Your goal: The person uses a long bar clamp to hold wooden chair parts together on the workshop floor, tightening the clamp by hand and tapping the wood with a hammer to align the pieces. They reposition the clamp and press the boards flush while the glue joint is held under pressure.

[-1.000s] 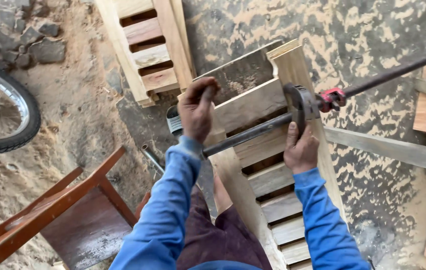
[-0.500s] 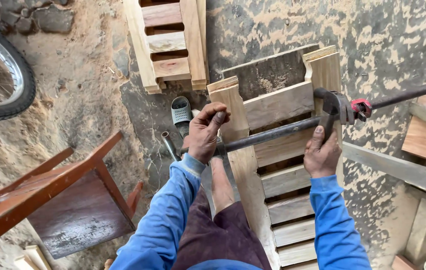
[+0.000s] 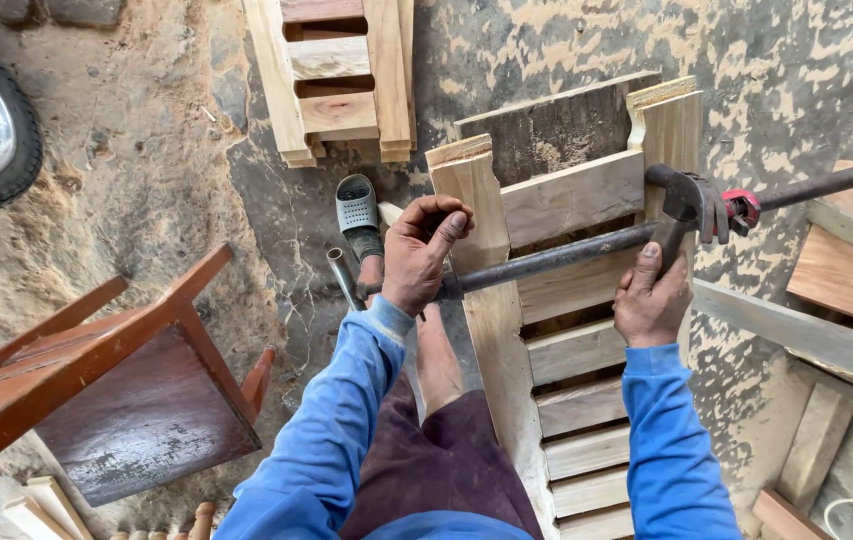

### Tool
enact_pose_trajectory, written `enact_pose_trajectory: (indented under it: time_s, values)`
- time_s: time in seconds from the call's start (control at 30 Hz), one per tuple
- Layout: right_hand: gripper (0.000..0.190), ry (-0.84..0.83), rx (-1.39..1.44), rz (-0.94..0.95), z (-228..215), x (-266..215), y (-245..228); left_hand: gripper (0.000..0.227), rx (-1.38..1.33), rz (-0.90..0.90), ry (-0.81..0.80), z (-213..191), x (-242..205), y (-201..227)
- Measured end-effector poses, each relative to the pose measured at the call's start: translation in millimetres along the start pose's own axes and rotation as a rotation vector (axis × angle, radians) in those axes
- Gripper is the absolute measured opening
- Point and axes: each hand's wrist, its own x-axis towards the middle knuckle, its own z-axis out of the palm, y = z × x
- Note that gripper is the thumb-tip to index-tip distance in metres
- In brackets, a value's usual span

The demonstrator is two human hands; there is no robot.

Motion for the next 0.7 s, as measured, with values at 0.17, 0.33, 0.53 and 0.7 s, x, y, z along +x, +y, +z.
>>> enact_pose_trajectory:
  time_s: [0.17,0.33,0.53,0.7]
  values:
    - [0.042,0.013,0.004,0.005,0.8,-1.8,0.2,0.011,0.409,0.078,-0.022,8.6,3.1,19.4]
    - [0.044,0.020,-0.052,-0.021,0.0,-4.0,-7.9,0.012,1.250,0.651,-0.252,4.9,26.3,23.4]
    - [0.048,-0.020,-0.030,-0.080,-6.4,-29.7,-30.7,0.013,1.288,0.770,-0.299,-0.7,37.6,12.8]
    - [0.052,-0.131,0.058,-0.189,4.1,-71.5,-27.1,0.013,1.260,0.802,-0.308,-6.4,42.9,6.8]
